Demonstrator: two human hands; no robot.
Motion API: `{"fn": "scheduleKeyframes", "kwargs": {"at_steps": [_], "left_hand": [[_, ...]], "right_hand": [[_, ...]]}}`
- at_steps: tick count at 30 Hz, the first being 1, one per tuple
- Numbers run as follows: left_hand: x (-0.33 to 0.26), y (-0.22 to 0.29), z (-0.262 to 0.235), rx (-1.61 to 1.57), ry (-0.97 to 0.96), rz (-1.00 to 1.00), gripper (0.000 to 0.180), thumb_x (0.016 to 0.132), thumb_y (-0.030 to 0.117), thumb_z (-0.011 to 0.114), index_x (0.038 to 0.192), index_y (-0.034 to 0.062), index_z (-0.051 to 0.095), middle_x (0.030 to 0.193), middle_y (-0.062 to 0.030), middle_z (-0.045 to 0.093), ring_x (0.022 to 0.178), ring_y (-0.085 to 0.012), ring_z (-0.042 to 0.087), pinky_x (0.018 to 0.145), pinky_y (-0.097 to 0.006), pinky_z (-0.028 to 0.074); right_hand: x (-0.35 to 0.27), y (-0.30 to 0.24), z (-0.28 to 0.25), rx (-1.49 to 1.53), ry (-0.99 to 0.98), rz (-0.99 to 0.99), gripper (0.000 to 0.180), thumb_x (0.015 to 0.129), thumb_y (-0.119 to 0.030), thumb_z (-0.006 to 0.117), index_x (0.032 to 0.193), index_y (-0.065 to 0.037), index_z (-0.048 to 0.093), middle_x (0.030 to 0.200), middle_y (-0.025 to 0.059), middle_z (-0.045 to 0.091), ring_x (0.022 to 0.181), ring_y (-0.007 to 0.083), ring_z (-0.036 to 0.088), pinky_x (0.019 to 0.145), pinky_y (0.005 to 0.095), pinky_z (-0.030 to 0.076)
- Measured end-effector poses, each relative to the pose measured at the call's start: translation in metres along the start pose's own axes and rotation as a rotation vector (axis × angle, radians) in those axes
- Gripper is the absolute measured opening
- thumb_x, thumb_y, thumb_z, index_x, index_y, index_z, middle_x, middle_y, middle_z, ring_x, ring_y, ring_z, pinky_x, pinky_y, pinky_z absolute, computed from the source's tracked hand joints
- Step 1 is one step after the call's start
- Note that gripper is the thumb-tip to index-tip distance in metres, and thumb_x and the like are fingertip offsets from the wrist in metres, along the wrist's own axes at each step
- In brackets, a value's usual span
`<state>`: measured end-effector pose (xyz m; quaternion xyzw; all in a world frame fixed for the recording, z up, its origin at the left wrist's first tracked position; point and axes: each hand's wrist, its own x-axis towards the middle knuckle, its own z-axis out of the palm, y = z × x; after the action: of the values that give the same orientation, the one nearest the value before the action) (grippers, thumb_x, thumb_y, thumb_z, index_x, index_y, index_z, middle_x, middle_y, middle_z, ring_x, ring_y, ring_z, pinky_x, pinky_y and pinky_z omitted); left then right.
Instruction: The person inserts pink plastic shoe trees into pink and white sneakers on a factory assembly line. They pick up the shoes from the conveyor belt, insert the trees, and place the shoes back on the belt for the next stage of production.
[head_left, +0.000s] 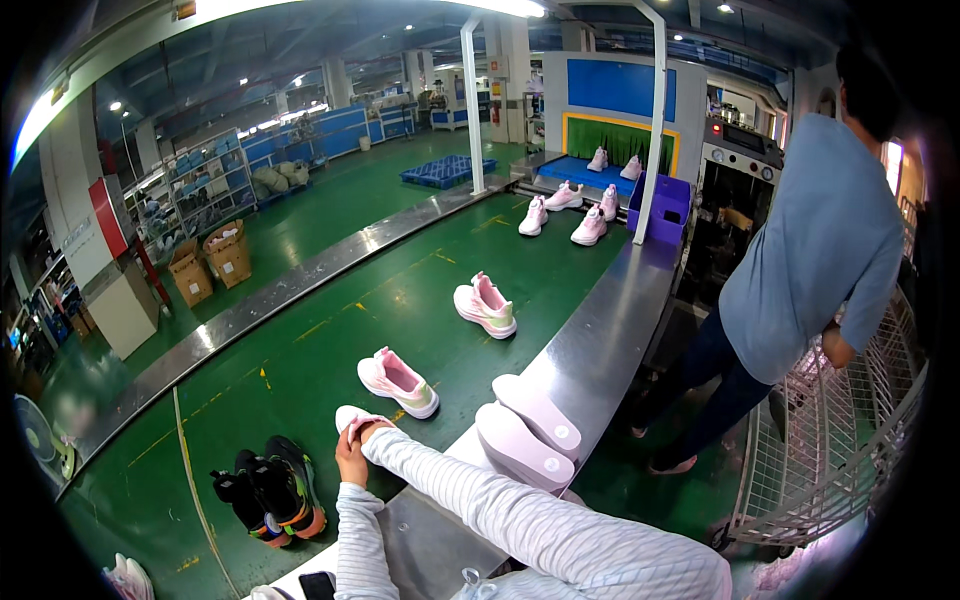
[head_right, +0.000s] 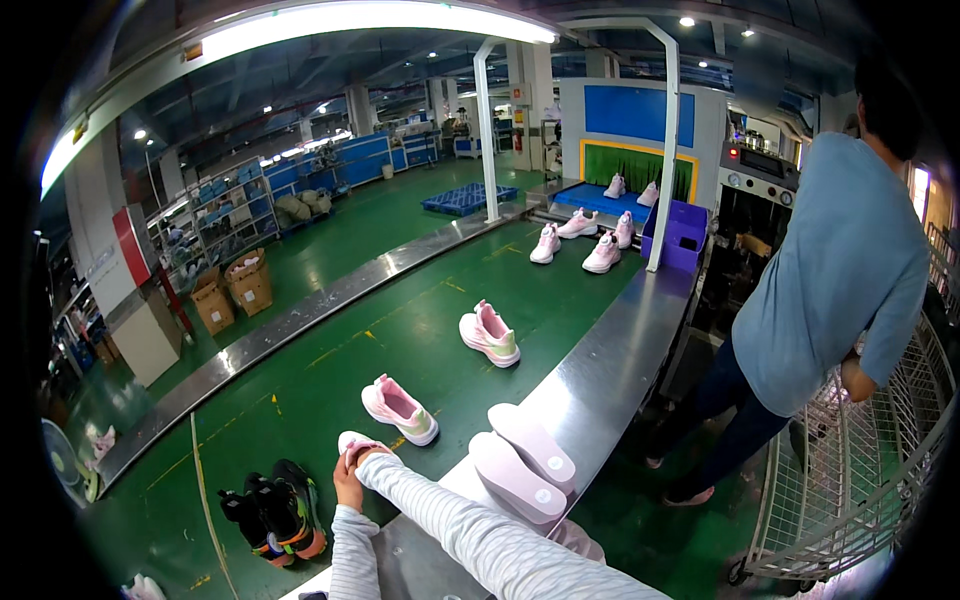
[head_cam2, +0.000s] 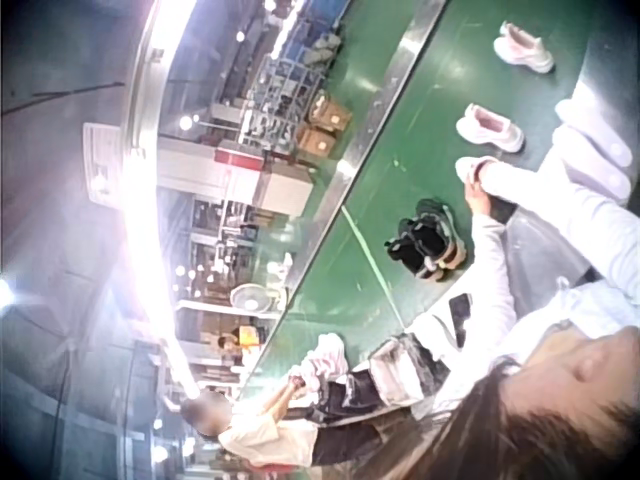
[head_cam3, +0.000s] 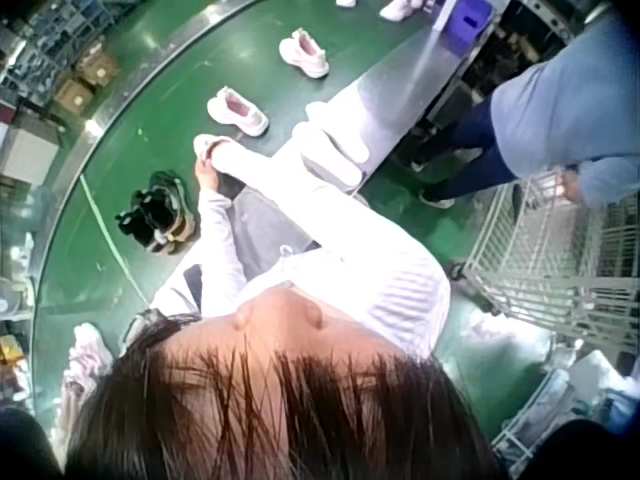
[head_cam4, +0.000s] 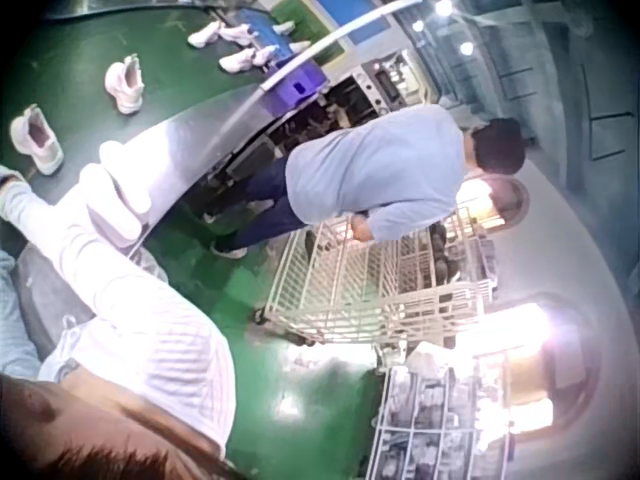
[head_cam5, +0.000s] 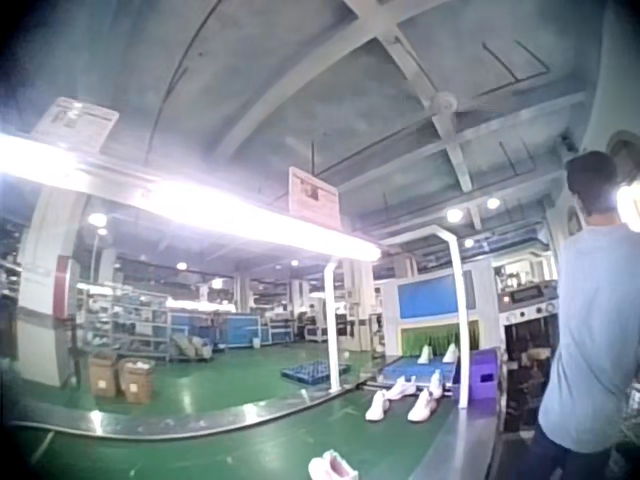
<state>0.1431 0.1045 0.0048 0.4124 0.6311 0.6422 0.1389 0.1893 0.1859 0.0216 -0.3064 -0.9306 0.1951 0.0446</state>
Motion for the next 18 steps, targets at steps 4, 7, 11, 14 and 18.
{"fn": "scheduleKeyframes", "kwargs": {"at_steps": [4, 7, 11, 14, 18], "left_hand": [[0.012, 0.005, 0.006, -0.13, -0.041, -0.115, 0.026, 0.083, 0.007, 0.045, 0.106, -0.0007, 0.055, 0.095, -0.0097, 0.06, 0.088, -0.0157, 0.056, 0.078, -0.025, 0.043], [0.037, -0.009, 0.008, -0.289, -0.164, -0.203, 0.027, 0.083, 0.006, 0.042, 0.105, -0.0026, 0.054, 0.097, -0.0108, 0.059, 0.088, -0.0179, 0.057, 0.079, -0.027, 0.045], [0.053, -0.01, -0.02, -0.058, -0.231, -0.081, 0.028, 0.079, 0.013, 0.053, 0.106, 0.0043, 0.054, 0.098, -0.007, 0.06, 0.092, -0.0156, 0.055, 0.075, -0.026, 0.045], [0.028, 0.056, 0.004, 0.457, 0.144, 0.263, 0.022, 0.073, 0.016, 0.061, 0.087, -0.0007, 0.058, 0.078, -0.0115, 0.059, 0.072, -0.0248, 0.058, 0.069, -0.031, 0.046], [0.026, 0.063, 0.031, 0.796, -0.192, 0.094, 0.018, 0.075, 0.017, 0.053, 0.08, 0.0011, 0.06, 0.079, -0.0148, 0.06, 0.07, -0.0229, 0.06, 0.065, -0.035, 0.048]], "right_hand": [[0.0, 0.003, -0.004, 0.008, 0.024, -0.019, 0.026, 0.075, -0.024, 0.05, 0.097, -0.012, 0.059, 0.097, 0.0139, 0.059, 0.089, 0.0266, 0.058, 0.076, 0.0348, 0.046], [-0.003, 0.001, -0.016, 0.011, 0.05, -0.063, 0.027, 0.076, -0.023, 0.049, 0.099, -0.011, 0.057, 0.097, 0.0143, 0.058, 0.088, 0.0263, 0.058, 0.075, 0.0351, 0.047], [-0.049, -0.007, -0.07, -0.014, 0.15, -0.251, 0.027, 0.077, -0.021, 0.048, 0.1, -0.01, 0.056, 0.097, 0.0147, 0.058, 0.087, 0.0259, 0.058, 0.074, 0.0354, 0.047], [-0.054, 0.055, -0.102, 0.211, 0.552, 0.013, 0.015, 0.077, -0.021, 0.051, 0.079, -0.01, 0.061, 0.069, 0.0119, 0.06, 0.065, 0.0297, 0.06, 0.063, 0.041, 0.048], [-0.034, 0.1, -0.105, -0.079, 0.301, 0.128, 0.03, 0.076, -0.026, 0.053, 0.102, -0.012, 0.057, 0.106, 0.011, 0.054, 0.098, 0.0313, 0.051, 0.082, 0.0376, 0.044]]}}
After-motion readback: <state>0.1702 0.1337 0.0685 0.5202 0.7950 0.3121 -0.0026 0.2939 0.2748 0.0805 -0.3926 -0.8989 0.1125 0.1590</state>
